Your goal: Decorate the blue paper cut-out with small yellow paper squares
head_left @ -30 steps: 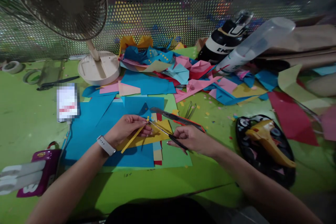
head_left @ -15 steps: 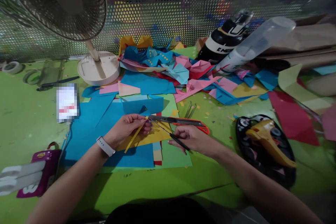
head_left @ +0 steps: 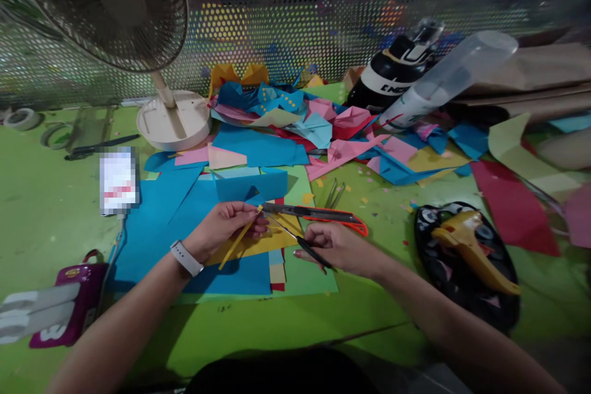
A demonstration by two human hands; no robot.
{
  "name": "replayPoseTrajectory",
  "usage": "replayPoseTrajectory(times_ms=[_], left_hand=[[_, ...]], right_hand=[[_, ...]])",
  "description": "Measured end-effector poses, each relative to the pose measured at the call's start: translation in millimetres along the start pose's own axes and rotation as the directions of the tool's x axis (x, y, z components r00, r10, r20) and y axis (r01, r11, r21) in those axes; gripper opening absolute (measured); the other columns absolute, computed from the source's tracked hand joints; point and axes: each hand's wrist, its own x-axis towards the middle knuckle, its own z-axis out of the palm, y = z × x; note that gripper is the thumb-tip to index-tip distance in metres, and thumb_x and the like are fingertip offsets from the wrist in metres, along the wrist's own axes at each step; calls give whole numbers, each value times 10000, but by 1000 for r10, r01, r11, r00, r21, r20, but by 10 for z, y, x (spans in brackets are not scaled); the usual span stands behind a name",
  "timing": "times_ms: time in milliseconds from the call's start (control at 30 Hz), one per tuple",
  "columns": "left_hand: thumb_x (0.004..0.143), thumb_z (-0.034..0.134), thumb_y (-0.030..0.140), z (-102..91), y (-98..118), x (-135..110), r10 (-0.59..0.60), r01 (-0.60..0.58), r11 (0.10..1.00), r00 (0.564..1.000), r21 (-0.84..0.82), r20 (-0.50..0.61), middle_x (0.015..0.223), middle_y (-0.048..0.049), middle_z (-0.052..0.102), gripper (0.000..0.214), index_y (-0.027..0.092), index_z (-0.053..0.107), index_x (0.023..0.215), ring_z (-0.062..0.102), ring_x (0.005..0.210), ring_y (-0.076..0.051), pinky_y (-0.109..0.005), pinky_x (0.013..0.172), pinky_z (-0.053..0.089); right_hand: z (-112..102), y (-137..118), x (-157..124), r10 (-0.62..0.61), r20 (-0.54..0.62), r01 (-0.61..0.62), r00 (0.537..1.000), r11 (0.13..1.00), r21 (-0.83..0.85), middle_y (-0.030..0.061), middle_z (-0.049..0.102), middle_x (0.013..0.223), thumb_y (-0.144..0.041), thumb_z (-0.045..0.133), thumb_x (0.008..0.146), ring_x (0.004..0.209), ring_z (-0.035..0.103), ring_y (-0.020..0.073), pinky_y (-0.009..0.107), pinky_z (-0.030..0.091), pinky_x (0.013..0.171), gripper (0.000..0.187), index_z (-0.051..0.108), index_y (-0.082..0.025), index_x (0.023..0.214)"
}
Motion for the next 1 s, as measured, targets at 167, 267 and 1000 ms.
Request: replayPoseTrajectory(times_ms=[167,267,1000], left_hand=[[800,758,268,-4,0,2,5,-5,1000,1000,-6,7,840,-107,741,194,92,682,835,678,725,-134,-278,732,521],[798,760,271,-13,-7,9,5,-5,1000,1000,-1,9,838,-104,742,195,93,689,839,682,731,-135,-275,734,520],[814,745,245,3,15,4,-15,15,1000,1000,-10,-8,841,-101,735,169,107,653,846,686,736,-150,-289,711,538]], right_hand=[[1,-14,-12,3,3,-3,1000,1000,2,-77,513,532,-560,868,506,485,482,73,222,359,471,544,492,-193,649],[4,-28,-13,4,10,-4,1000,1000,0,-76,511,527,-559,869,505,477,478,70,221,348,462,542,496,-192,647],[-34,63,43,-18,-11,18,1000,999,-29,-64,528,544,-628,825,533,477,476,72,219,370,452,557,500,-192,654]])
